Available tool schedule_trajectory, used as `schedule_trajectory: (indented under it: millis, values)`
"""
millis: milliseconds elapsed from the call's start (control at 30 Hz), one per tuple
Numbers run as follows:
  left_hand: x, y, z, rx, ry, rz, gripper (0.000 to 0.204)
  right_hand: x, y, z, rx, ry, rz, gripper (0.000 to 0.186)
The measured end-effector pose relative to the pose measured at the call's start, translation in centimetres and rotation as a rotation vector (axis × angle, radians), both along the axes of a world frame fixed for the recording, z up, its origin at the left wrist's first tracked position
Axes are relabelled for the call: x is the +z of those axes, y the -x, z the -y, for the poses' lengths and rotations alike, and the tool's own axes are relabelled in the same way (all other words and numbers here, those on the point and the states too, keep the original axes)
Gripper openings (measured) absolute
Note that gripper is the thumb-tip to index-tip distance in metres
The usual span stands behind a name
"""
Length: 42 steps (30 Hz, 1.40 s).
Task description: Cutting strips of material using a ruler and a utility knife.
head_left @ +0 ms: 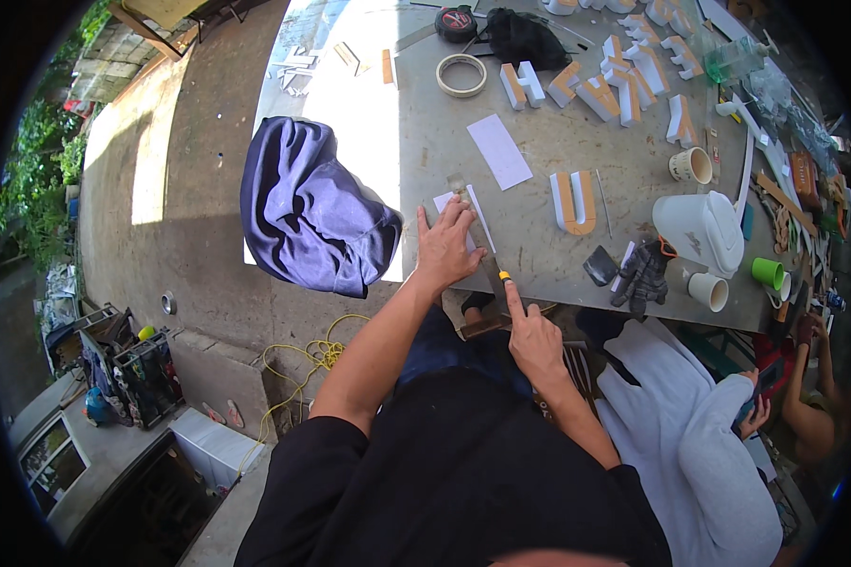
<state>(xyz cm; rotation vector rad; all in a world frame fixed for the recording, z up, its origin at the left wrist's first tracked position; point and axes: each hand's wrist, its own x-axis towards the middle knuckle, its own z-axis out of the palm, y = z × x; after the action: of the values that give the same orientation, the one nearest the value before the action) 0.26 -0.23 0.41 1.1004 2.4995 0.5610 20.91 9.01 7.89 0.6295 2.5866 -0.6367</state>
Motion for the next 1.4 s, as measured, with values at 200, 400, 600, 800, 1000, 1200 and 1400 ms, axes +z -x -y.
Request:
schedule_trajectory:
  millis: [200, 400, 600, 800, 1000, 1200, 1400]
  values:
    - [-0.3, 0.0, 0.3, -0.005, -0.011, -0.019, 0.068, 1.7, -0.2, -0.8, -0.064, 0.046, -0.023, 0.068]
    - [-0.3, 0.0, 0.3, -0.015, -0.004, -0.027, 0.069, 2.0, 7.9, -4.2, -0.166, 0.033, -0.184, 0.061]
    - [-0.4, -0.1, 0.1, -0.016, 0.009, -0.017, 0.067, -1.6, 14.5, -5.5, -0.05, 0.008, -0.215, 0.058]
    - [-0.7, 0.0, 0.2, -0.016, 0.009, -0.024, 0.067, -1.8, 15.2, -4.5, -0.035, 0.063, -0.158, 0.062]
    - [-1.1, 0.0, 0.1, -0.013, 0.009, -0.026, 0.068, -1.0, 14.7, -4.0, -0.013, 0.062, -0.117, 0.061]
    - [-0.9, -0.1, 0.1, 0.004, -0.033, -0.036, 0.067, -0.9, 13.4, -3.4, 0.029, 0.037, -0.1, 0.061]
    - [-0.7, -0.1, 0.0, 0.002, -0.011, -0.044, 0.07, -1.0, 12.6, -3.1, 0.035, 0.022, -0.075, 0.063]
